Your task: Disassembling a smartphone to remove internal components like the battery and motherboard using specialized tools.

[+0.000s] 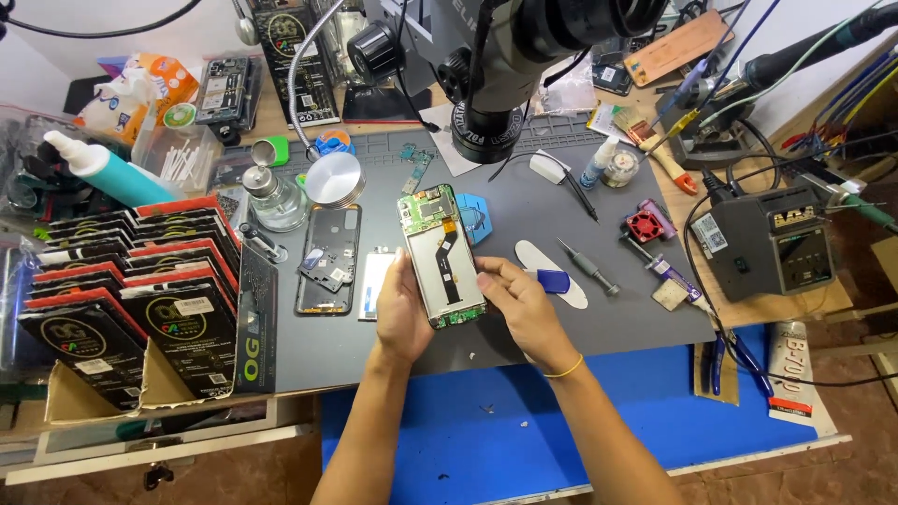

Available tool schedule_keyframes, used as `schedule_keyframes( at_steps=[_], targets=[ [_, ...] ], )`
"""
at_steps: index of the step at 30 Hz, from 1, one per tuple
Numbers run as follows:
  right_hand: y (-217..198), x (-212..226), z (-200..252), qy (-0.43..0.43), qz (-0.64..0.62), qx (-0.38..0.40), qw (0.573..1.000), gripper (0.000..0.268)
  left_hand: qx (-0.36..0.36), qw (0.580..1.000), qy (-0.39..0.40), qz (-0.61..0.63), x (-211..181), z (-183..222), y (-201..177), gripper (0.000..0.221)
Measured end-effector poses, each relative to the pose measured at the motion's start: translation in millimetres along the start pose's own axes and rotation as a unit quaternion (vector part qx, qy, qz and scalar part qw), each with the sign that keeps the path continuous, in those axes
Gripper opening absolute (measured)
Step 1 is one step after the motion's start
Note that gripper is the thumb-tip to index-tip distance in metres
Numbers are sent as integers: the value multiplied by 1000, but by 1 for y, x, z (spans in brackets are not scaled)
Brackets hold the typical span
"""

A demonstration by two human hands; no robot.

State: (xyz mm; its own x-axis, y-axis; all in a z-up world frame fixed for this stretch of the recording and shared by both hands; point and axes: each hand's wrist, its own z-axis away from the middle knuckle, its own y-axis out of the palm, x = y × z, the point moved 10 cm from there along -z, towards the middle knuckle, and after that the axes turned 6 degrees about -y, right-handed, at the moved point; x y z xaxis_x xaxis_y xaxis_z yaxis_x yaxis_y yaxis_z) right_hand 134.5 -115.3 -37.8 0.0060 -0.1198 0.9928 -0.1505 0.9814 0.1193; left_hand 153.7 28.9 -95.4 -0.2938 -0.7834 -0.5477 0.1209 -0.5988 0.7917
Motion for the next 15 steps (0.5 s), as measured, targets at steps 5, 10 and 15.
schedule_keyframes(
  at_steps=[5, 10, 15],
  targets=[
    [-18, 4, 13, -41, 98, -45, 993, 33, -50, 946, 167, -274, -45, 23, 32, 56],
    [-26, 3, 17, -59, 106, -77, 990, 34, -61, 890, 238, -384, -48, 27, 41, 45],
    [-31, -12, 19, -62, 75, -86, 992, 33, -58, 874, 279, -394, -47, 23, 33, 50]
  ],
)
